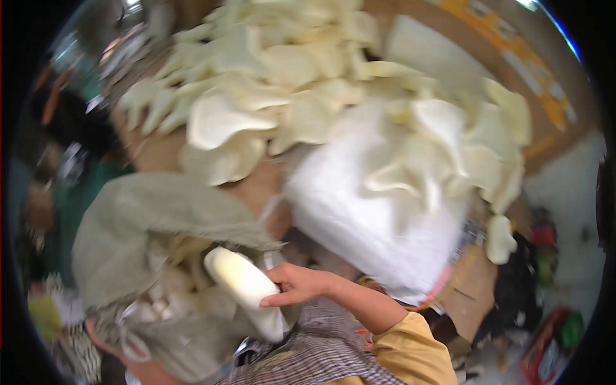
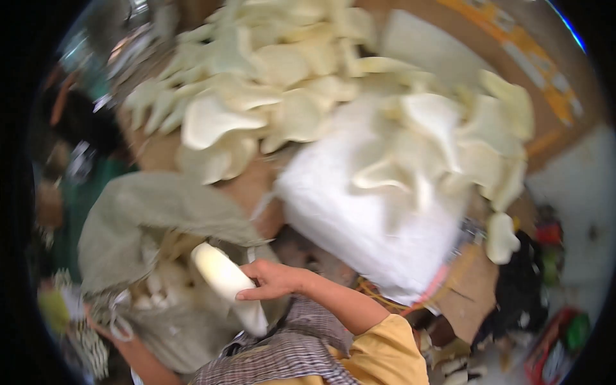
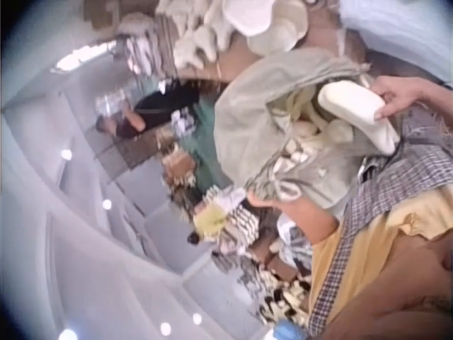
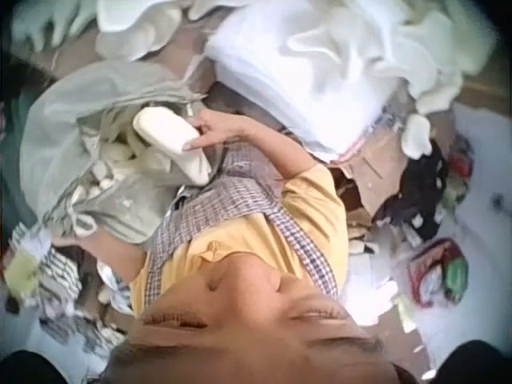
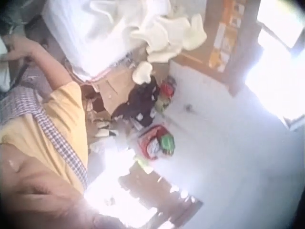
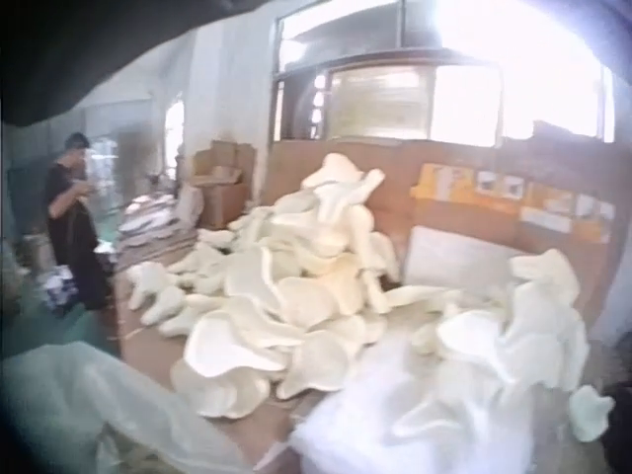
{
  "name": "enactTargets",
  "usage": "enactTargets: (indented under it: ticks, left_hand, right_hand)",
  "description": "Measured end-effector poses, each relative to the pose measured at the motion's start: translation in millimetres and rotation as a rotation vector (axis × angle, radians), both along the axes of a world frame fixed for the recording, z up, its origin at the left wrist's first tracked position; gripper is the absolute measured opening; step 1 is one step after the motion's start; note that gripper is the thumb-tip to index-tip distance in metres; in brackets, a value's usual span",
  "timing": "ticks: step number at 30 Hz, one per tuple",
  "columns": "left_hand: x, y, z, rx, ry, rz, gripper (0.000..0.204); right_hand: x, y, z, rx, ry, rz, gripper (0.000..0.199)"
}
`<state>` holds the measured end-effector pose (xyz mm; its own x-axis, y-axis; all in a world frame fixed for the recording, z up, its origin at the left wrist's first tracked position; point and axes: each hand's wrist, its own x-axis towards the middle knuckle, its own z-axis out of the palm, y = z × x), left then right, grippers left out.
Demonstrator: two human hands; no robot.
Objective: Unpack foam cushions from a bag, arrange them on a workbench, and apply a spray coating.
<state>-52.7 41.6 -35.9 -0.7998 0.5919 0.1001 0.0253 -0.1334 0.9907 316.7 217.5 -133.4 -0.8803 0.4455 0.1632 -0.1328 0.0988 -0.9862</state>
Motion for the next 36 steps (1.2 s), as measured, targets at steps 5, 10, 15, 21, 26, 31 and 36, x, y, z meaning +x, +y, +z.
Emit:
enactTargets:
  ticks: [5, 10, 15, 21, 26, 31, 36]
  left_hand:
    - [-43.6, -4.3, 7.4, -0.259, 0.636, 0.083, 0.038]
    - [30.9, 55.9, 18.8, 0.100, -0.039, 0.195, 0.020]
    - [23.3, 53.5, 22.6, 0.215, 0.035, 0.140, 0.013]
    - [11.1, 45.6, 37.5, 0.298, 0.167, 0.169, 0.017]
    - [-10.2, 28.2, 60.7, 0.546, -0.317, 0.167, 0.017]
    - [-6.8, 11.0, 70.0, 0.555, -0.281, 0.199, 0.019]
    - [4.1, -10.0, 69.1, 0.508, -0.152, 0.307, 0.018]
  right_hand:
    - [223.6, 38.1, -0.3, -0.414, 0.785, -0.771, 0.043]
    - [169.1, 47.9, 60.7, -0.418, 0.712, -0.677, 0.042]
    - [-82.2, -29.0, -42.9, 0.283, -0.241, -0.051, 0.022]
    - [-278.8, 25.7, -89.1, 0.943, 0.249, -0.296, 0.035]
    - [-325.4, 26.2, -85.2, 0.929, 0.227, -0.174, 0.038]
    - [-338.5, 24.3, -80.3, 0.931, 0.155, -0.069, 0.041]
    - [-319.5, 46.3, -87.6, 0.945, 0.067, 0.002, 0.045]
